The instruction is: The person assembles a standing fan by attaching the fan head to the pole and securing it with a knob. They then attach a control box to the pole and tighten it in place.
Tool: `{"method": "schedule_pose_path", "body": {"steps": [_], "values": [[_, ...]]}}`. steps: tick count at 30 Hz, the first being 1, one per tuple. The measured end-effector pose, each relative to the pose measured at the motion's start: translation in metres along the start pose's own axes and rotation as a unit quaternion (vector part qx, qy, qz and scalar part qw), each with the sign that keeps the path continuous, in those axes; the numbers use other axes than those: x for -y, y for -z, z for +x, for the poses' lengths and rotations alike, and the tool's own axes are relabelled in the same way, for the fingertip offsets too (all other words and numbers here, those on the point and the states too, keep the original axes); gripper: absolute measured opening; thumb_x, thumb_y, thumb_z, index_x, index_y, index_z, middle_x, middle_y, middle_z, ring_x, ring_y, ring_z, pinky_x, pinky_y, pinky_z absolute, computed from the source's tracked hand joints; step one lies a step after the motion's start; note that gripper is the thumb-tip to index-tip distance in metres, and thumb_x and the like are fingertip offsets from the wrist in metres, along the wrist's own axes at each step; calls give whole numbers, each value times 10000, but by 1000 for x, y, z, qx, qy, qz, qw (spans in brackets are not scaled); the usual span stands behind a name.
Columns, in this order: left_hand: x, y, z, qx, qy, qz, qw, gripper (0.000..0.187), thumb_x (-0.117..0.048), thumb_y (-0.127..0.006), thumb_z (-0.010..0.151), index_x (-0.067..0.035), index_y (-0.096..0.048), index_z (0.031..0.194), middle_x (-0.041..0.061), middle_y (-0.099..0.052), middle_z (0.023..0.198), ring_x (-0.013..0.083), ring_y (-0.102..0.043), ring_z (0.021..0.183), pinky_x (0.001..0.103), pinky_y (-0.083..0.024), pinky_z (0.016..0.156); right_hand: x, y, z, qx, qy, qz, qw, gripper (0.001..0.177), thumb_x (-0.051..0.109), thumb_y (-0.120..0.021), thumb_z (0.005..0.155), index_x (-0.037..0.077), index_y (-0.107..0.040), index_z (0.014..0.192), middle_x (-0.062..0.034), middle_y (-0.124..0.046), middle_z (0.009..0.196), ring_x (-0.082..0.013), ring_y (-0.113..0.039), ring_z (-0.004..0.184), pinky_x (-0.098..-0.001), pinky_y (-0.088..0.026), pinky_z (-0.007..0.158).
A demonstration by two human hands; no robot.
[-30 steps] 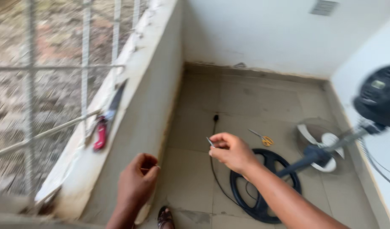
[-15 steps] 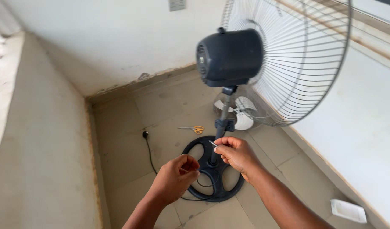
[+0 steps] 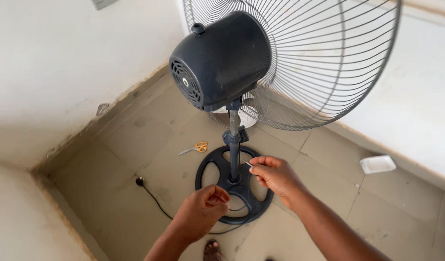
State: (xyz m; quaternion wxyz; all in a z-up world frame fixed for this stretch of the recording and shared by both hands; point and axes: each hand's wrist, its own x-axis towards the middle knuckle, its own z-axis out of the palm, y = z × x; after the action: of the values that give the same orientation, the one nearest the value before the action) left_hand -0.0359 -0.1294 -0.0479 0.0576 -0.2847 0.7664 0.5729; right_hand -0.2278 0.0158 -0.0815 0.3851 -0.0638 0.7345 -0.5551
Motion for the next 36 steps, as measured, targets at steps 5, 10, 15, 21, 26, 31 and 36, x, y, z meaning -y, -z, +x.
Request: {"method": "schedule_pose_path", "body": {"steps": [5,10,15,21,26,31,36], "values": [[45,32,77,62,-23,91,994,208,-224,-686,841,-121,-724,1018,26,-765,963,149,-728,930,316,-558,851,-10,-7,31,-43,15,31,998,305,167,-739,868,49,-740,1149,-11,-613,759,-98,-529,638,-250,-434,609],[67,38,155,122,2,210,970,267,-208,-665,841,-169,-764,1086,12,-768,1123,166,-712,1016,330,-544,894,-28,-3,57,-83,-32,57,994,295,181,-726,868,57,-733,1136,31,-653,831,-72,-567,722,-240,-501,706],[67,15,211,85,15,227,970,306,-223,-661,828,-192,-714,1128,-7,-769,1128,183,-748,964,341,-566,871,-50,-9,85,-79,-25,101,991,293,179,-730,864,45,-738,1125,16,-637,814,-92,-550,715,-263,-481,707],[92,-19,274,-93,68,162,980,251,-145,-582,843,-186,-793,972,73,-791,911,239,-762,868,377,-567,805,-82,-5,111,-94,-43,124,987,344,198,-729,840,46,-731,1149,24,-619,782,-92,-556,709,-248,-496,725],[115,0,354,-201,22,228,953,318,-84,-645,787,-141,-714,1093,45,-753,1115,238,-687,1105,382,-523,920,-104,-4,123,-83,-34,133,987,365,202,-725,837,27,-721,1157,13,-618,791,-102,-551,698,-251,-487,710],[125,-12,415,-138,-143,292,936,821,-59,-857,643,-133,-487,1372,144,-528,1394,327,-489,1286,407,-412,1026,-118,-13,131,-81,-63,119,988,355,230,-743,852,34,-733,1147,-18,-612,796,-109,-565,709,-251,-500,714],[129,-19,435,28,-71,173,982,710,-202,-842,727,-169,-575,1384,117,-638,1399,270,-594,1300,408,-466,1087,-120,-14,145,-93,-56,138,984,345,231,-751,842,67,-723,1145,-8,-659,818,-102,-600,738,-256,-518,720]]}}
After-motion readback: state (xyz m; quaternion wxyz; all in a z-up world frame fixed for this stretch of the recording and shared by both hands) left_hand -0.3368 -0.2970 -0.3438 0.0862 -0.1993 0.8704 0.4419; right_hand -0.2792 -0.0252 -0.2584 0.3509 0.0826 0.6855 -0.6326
